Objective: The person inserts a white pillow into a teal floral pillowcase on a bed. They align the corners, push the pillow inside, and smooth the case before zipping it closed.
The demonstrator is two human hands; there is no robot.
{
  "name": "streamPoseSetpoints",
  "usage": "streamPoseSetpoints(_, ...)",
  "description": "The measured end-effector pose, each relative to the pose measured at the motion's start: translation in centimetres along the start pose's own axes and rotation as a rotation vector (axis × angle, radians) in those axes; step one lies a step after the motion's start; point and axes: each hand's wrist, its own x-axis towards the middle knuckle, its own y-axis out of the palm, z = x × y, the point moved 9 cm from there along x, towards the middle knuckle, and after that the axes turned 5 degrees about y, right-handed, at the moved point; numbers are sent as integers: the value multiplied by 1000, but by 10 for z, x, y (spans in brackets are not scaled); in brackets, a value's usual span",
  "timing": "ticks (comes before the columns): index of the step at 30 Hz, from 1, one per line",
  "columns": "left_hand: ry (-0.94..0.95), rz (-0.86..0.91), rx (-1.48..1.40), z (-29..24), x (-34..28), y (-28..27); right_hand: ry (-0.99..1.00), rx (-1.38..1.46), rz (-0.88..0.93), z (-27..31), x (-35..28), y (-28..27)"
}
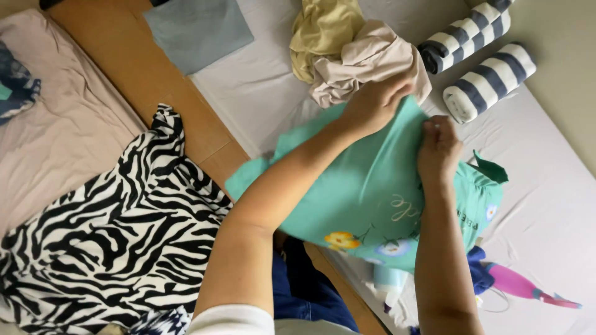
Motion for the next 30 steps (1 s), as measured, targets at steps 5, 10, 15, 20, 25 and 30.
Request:
streamPoseSetpoints(5,350,38,44,-106,25,-11,-88,121,-268,35,-29,-65)
streamPoseSetpoints(10,473,97,318,-102,-12,-36,-137,288,-217,20,-71,-19)
streamPoseSetpoints(15,247,228,607,-56,-75,-112,-261,73,-33,76,-120,66)
streamPoseSetpoints(20,-124,1,821,11,-149,-187,-286,0,125,100,-141,132)
streamPoseSetpoints(25,-412,-256,674,17,-190,-212,-318,-40,174,80,-137,140)
streamPoseSetpoints(30,-553,-364,486,49,-199,-187,-377,-33,216,84,-143,141)
